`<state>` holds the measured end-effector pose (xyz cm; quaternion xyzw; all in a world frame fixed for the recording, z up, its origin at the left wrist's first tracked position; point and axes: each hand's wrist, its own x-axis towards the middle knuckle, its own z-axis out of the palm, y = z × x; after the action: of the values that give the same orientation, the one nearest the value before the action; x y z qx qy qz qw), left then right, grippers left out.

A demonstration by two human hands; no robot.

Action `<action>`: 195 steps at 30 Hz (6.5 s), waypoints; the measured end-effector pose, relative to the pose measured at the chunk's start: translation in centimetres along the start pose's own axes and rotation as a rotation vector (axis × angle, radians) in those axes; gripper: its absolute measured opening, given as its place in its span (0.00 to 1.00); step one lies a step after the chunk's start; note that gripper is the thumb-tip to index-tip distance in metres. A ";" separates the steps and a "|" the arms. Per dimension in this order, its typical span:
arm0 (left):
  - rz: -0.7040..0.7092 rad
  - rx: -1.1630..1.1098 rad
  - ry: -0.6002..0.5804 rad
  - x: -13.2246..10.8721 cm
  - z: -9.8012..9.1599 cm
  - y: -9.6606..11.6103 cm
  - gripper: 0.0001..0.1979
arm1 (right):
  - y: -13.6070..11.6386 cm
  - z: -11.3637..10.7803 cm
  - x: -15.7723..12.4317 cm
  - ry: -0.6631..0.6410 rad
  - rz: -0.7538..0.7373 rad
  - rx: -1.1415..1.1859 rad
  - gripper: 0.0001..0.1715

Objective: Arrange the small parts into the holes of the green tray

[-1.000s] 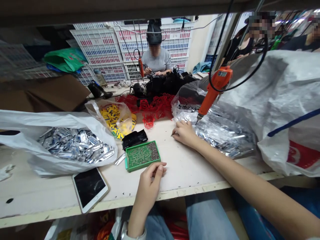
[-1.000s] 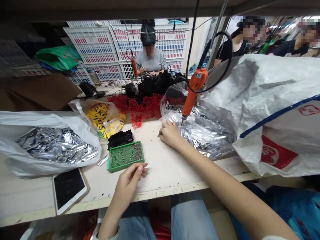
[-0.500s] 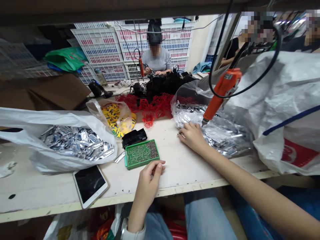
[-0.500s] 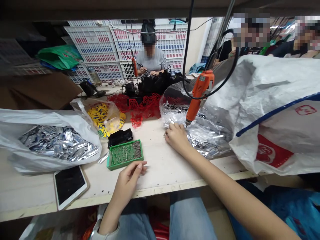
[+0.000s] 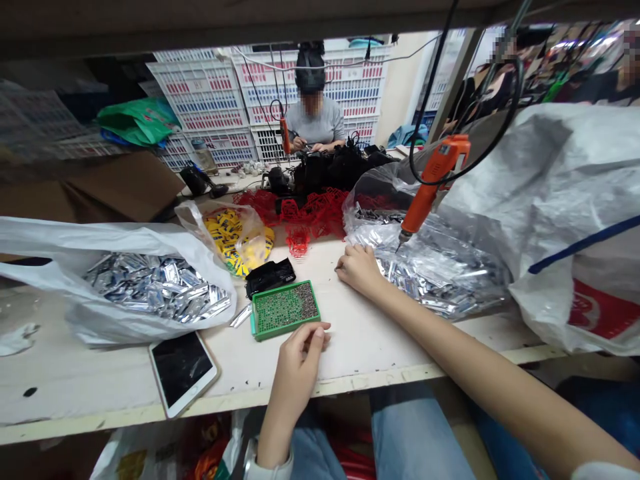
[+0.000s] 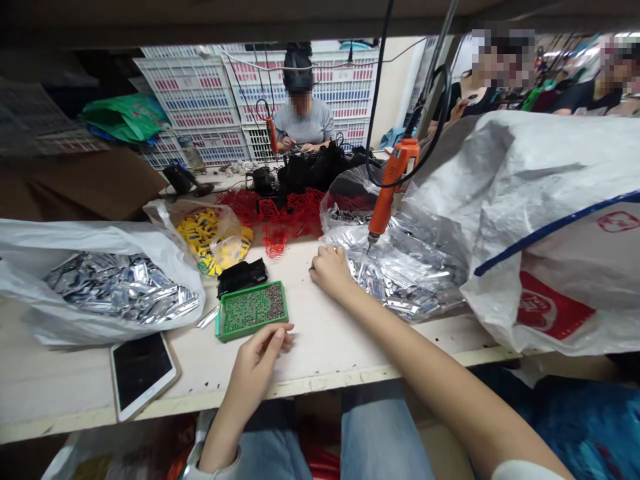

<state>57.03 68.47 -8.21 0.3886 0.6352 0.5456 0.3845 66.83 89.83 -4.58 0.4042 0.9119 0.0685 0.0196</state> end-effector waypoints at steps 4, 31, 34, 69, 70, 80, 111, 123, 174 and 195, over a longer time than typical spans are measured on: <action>-0.001 -0.006 0.009 0.0 0.0 -0.2 0.21 | -0.7 0.0 3.0 0.001 0.060 -0.020 0.15; 0.008 -0.064 0.037 0.2 0.5 -0.2 0.22 | -2.0 0.9 8.9 -0.015 -0.042 0.181 0.16; 0.012 -0.087 0.040 0.1 0.5 -0.2 0.21 | -1.7 1.0 7.8 -0.008 -0.117 0.254 0.14; 0.181 0.080 0.230 5.3 -3.8 0.8 0.08 | -5.6 1.8 -2.5 0.462 -0.499 0.816 0.05; 0.176 0.078 0.236 5.4 -3.6 0.9 0.08 | -5.7 1.9 -2.5 0.468 -0.492 0.811 0.05; 0.152 -0.048 0.216 5.7 -3.4 0.4 0.12 | -5.8 1.7 -2.6 0.462 -0.433 0.872 0.06; 0.522 0.332 0.233 3.5 -5.8 3.7 0.08 | -5.2 -1.7 -4.3 0.622 -0.573 0.846 0.06; 0.275 0.221 0.180 4.9 -4.7 2.7 0.09 | -5.6 0.3 -3.5 0.609 -0.553 0.648 0.04; 0.301 0.350 0.124 5.6 -5.3 1.5 0.12 | -5.5 2.1 -2.5 0.552 -0.449 0.898 0.04; 0.296 0.383 0.269 5.4 -3.7 2.0 0.06 | -6.0 2.0 -2.7 0.456 -0.400 0.882 0.07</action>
<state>51.68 72.15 -6.13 0.4670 0.7083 0.5126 0.1323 64.44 84.06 -7.46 0.1673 0.8944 -0.2404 -0.3381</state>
